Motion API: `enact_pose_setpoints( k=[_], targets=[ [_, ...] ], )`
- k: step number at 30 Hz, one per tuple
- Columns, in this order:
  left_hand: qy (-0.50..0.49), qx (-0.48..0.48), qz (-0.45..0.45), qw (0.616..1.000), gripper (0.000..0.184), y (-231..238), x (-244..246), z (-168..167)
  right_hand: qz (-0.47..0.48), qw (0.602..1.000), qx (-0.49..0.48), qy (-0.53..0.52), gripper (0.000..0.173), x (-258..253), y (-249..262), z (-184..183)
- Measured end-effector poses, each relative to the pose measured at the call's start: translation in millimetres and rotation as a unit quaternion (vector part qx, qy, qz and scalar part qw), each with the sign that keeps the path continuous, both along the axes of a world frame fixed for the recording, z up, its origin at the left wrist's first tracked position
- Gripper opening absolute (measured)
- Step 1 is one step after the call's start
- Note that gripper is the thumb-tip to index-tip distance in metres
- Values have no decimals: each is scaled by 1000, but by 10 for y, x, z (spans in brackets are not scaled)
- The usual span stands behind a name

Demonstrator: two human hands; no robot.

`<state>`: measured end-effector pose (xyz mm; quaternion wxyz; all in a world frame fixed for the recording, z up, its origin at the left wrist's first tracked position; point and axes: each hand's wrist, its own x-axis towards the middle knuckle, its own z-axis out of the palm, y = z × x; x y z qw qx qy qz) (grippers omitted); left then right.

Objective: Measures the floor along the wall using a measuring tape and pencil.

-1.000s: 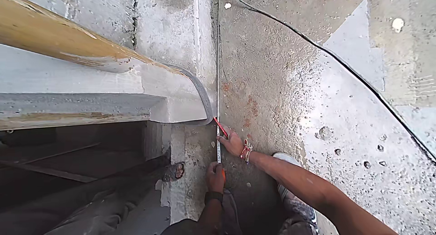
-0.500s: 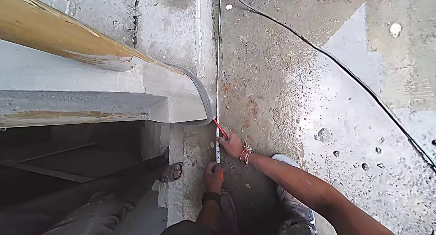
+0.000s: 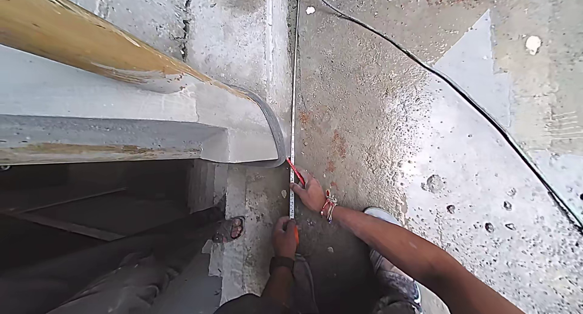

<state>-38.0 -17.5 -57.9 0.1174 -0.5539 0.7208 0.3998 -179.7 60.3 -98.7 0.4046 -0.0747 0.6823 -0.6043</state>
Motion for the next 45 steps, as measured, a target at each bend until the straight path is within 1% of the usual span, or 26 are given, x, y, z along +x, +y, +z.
enact_pose_setpoints(
  k=[13, 28, 35, 39, 45],
  targets=[
    [7, -9, -9, 1000, 23, 8, 4, -17, 34, 999, 30, 4, 61, -17, 2, 8],
    [18, -5, 3, 1000, 21, 8, 7, -18, 31, 999, 27, 3, 62, -14, 3, 6],
    [-1, 2, 5, 1000, 24, 2, -4, -1, 35, 999, 28, 5, 61, -12, 2, 9],
    [7, 4, 19, 1000, 22, 14, -21, -2, 25, 1000, 10, 12, 61, -10, 5, -9],
    [12, 4, 19, 1000, 21, 13, -10, -11, 30, 999, 16, 6, 61, -9, 5, 5]
  ],
)
